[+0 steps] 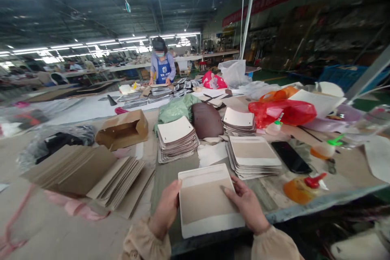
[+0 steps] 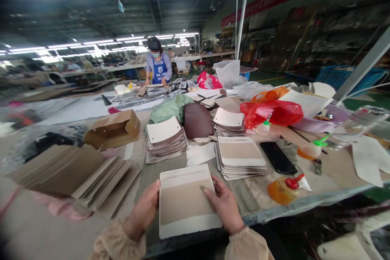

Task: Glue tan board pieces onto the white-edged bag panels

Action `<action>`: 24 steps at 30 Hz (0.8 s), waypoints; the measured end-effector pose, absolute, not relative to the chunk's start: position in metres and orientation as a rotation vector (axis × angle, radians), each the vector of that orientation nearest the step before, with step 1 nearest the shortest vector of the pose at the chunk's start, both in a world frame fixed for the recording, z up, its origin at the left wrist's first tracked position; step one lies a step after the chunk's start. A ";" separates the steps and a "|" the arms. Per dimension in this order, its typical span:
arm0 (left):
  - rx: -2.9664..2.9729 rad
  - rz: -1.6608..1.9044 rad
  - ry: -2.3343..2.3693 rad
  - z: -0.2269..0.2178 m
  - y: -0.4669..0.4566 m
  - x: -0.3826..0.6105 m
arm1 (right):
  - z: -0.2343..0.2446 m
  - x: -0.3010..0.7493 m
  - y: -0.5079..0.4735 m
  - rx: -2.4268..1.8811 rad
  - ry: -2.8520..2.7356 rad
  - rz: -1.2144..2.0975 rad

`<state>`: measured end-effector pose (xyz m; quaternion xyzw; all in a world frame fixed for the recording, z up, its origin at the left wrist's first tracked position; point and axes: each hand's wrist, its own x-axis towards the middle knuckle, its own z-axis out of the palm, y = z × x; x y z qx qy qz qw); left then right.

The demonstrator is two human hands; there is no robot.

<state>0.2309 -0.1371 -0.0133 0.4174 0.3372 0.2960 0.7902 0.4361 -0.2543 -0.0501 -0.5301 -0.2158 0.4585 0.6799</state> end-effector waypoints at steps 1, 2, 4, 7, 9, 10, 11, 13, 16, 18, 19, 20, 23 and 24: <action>0.903 0.613 0.723 -0.010 -0.136 0.239 | -0.050 0.440 -0.258 -1.194 -0.482 1.019; 0.901 0.592 0.737 -0.009 -0.136 0.246 | -0.049 0.444 -0.261 -1.194 -0.473 1.000; 0.880 0.577 0.788 -0.009 -0.137 0.259 | -0.047 0.449 -0.268 -1.188 -0.441 0.948; 0.841 0.554 0.844 -0.013 -0.140 0.277 | -0.046 0.456 -0.277 -1.167 -0.379 0.908; 0.820 0.528 0.861 -0.013 -0.139 0.288 | -0.047 0.462 -0.282 -1.130 -0.315 0.888; 0.814 0.518 0.868 -0.011 -0.137 0.294 | -0.049 0.466 -0.284 -1.101 -0.269 0.876; 0.812 0.512 0.872 -0.008 -0.134 0.300 | -0.052 0.471 -0.287 -1.067 -0.215 0.872; 0.827 0.509 0.856 0.001 -0.123 0.316 | -0.061 0.478 -0.290 -0.996 -0.111 0.894; 0.884 0.510 0.825 0.018 -0.100 0.351 | -0.082 0.484 -0.290 -0.994 0.009 0.915; 0.912 0.485 0.837 0.026 -0.086 0.382 | -0.098 0.482 -0.287 -1.093 0.024 0.921; 0.919 0.466 0.846 0.028 -0.080 0.398 | -0.104 0.480 -0.285 -1.144 0.001 0.941; 0.927 0.452 0.847 0.028 -0.076 0.415 | -0.110 0.477 -0.283 -1.180 -0.049 0.979; 0.962 0.431 0.832 0.018 -0.069 0.463 | -0.117 0.471 -0.279 -1.225 -0.312 1.129; 0.978 0.423 0.828 0.013 -0.069 0.477 | -0.117 0.470 -0.278 -1.239 -0.390 1.162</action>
